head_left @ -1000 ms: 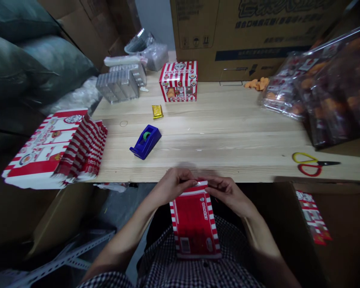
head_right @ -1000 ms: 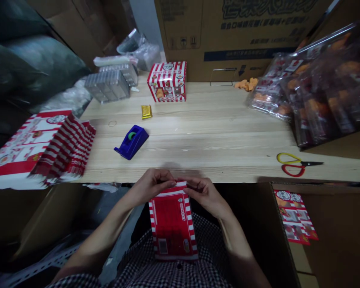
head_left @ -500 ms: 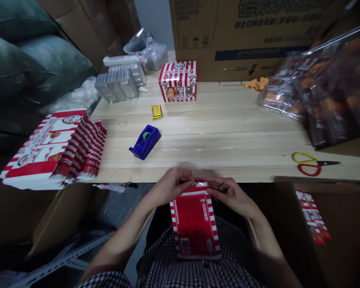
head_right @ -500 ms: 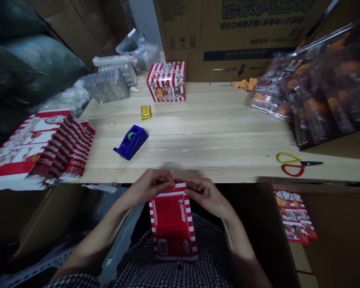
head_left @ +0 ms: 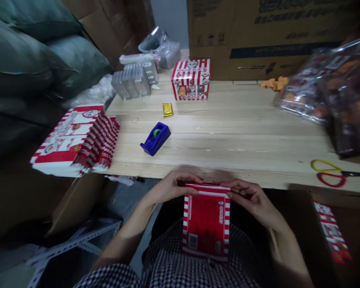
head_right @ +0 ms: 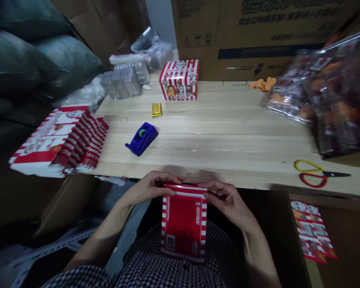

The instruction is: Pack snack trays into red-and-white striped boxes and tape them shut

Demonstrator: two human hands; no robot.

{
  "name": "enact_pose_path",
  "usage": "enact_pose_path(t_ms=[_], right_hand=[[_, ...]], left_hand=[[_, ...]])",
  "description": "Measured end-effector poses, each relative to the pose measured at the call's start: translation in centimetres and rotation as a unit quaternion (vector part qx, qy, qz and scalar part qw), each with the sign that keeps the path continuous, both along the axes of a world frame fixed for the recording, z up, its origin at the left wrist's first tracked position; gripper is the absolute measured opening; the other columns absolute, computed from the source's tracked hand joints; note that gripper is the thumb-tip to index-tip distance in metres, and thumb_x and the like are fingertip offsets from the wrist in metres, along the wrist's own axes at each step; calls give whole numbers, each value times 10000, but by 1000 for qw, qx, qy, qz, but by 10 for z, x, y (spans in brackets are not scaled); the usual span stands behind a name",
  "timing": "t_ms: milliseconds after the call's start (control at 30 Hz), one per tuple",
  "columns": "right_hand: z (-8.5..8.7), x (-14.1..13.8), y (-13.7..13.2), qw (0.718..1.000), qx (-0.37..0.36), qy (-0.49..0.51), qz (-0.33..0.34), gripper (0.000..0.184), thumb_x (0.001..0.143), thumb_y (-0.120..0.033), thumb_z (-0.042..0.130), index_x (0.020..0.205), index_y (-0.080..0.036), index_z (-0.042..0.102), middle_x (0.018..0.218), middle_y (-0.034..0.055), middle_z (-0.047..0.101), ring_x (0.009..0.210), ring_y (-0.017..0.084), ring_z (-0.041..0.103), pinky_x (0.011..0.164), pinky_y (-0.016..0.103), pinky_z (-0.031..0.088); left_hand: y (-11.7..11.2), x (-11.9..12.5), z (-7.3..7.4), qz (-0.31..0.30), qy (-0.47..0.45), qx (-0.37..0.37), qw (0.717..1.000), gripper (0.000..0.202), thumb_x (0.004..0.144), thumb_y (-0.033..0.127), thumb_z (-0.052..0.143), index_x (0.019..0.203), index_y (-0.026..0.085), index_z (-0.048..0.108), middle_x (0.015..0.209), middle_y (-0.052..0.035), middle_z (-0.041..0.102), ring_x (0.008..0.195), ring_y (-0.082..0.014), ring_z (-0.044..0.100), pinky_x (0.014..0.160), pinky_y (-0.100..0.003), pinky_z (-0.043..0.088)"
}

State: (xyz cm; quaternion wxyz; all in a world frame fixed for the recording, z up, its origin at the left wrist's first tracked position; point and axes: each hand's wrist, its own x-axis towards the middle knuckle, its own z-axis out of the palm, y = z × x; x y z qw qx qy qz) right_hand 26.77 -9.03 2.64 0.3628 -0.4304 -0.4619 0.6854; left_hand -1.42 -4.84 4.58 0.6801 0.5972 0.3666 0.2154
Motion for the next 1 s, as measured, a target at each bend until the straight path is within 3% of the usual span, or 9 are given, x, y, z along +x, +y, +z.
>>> enact_pose_path(t_ms=[100,167,400,500,633,733,833,900,1000], right_hand=[[-3,-2,-6,999,-4,-1,-35,253,848,-296,789,1100,-280,772,1244,73,746,1085,212,730,983,350,567],[-5,-8,-10,998,6,-7,-57,235,832,-288,804,1065,-275,781,1243,73,747,1091,218,728,979,347,571],[-11,-24,-15,994,48,-34,-95,57,863,-272,766,911,-257,793,1129,52,789,1079,186,734,947,284,573],[-3,-24,-10,993,65,-29,-97,58,883,-274,740,919,-261,783,1148,50,783,1084,178,732,940,280,574],[17,-26,1,989,110,-81,-55,223,939,-287,666,1143,-307,754,1390,45,660,1281,181,618,1030,311,528],[23,-31,8,984,139,-83,-79,231,921,-287,690,1136,-334,760,1276,25,726,1153,171,690,962,303,568],[14,-33,11,980,137,-80,-123,180,893,-309,721,1060,-329,787,1114,12,784,1016,168,736,907,292,588],[4,-32,9,978,126,-95,-137,176,866,-336,745,1032,-312,799,1094,18,792,1032,181,735,933,286,576],[-12,-25,5,977,93,-120,-149,223,839,-379,763,1038,-285,803,1142,44,783,1044,201,736,916,259,578]], left_hand=[[-21,-6,-15,110,-16,-54,992,345,834,283,777,1169,206,746,1219,-95,750,1091,-236,714,966,-375,540],[-31,-9,-19,146,-17,-57,987,324,838,283,774,1154,211,756,1226,-90,748,1099,-230,712,979,-371,538],[-35,-14,-21,167,-13,-15,986,210,860,258,746,1062,227,793,1174,-76,770,1096,-213,718,988,-346,540],[-32,-10,-16,191,7,13,981,190,866,259,737,1042,225,800,1126,-75,784,1063,-212,728,982,-352,548],[-27,-1,0,233,13,59,971,180,865,262,736,1027,223,802,1114,-80,785,1034,-215,731,936,-355,573],[-23,4,9,260,-12,89,961,189,855,265,749,1034,228,796,1161,-82,767,1058,-217,718,922,-349,577],[-13,-6,5,263,-1,91,960,308,854,287,748,1155,219,747,1122,-91,770,1014,-222,724,914,-374,575],[0,-28,-1,323,54,150,933,431,848,310,750,1264,220,680,1180,-102,743,1075,-236,697,962,-401,545],[27,-78,-9,470,199,291,809,463,831,348,753,1264,220,650,1431,-122,581,1328,-275,526,1082,-433,437]])
